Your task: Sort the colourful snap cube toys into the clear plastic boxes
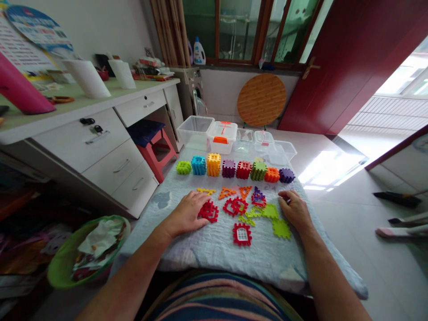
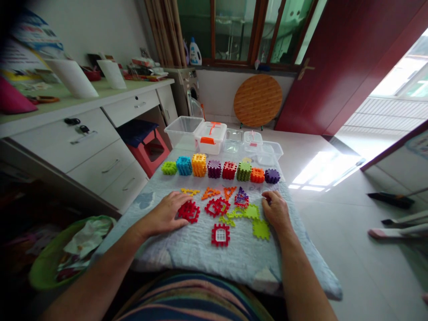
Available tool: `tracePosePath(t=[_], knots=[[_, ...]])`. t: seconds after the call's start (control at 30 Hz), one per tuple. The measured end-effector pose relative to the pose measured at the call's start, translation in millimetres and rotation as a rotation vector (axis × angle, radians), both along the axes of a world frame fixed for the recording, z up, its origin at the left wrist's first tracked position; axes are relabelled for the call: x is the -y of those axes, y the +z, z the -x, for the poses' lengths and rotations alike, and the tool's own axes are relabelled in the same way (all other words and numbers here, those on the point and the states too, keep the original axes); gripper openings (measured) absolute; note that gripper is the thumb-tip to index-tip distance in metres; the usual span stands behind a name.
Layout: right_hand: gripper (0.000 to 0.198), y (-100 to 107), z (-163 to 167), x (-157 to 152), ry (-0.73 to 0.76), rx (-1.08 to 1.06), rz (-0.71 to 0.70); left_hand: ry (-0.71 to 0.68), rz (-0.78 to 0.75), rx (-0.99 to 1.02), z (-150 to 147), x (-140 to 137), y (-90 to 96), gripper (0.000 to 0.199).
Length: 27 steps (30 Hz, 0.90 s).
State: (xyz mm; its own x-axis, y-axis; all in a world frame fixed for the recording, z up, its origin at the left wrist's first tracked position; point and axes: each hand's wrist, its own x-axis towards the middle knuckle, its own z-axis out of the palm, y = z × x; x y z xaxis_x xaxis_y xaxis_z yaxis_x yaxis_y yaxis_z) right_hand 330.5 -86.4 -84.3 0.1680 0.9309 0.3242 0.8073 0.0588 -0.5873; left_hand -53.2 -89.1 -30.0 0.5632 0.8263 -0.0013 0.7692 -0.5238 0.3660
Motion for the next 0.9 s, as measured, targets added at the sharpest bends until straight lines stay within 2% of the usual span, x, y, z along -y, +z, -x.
tracePosePath(t=[0.13, 0.33, 0.67, 0.9], knots=[[0.027, -0.2, -0.7, -0.2, 0.004, 0.006, 0.006, -0.007, 0.059, -0.014, 2.8, -3.7, 3.6, 0.061], [0.026, 0.5, 0.0, -0.1, 0.008, 0.003, -0.006, -0.019, 0.012, 0.011, -3.5, -2.0, 7.4, 0.057], [0.028, 0.5, 0.5, 0.0, 0.003, 0.008, 0.007, -0.080, 0.027, -0.129, -14.1, -3.6, 7.5, 0.045], [0.028, 1.5, 0.8, 0.9, 0.001, 0.016, 0.011, -0.152, 0.052, -0.136, -16.9, -10.6, 7.7, 0.037]])
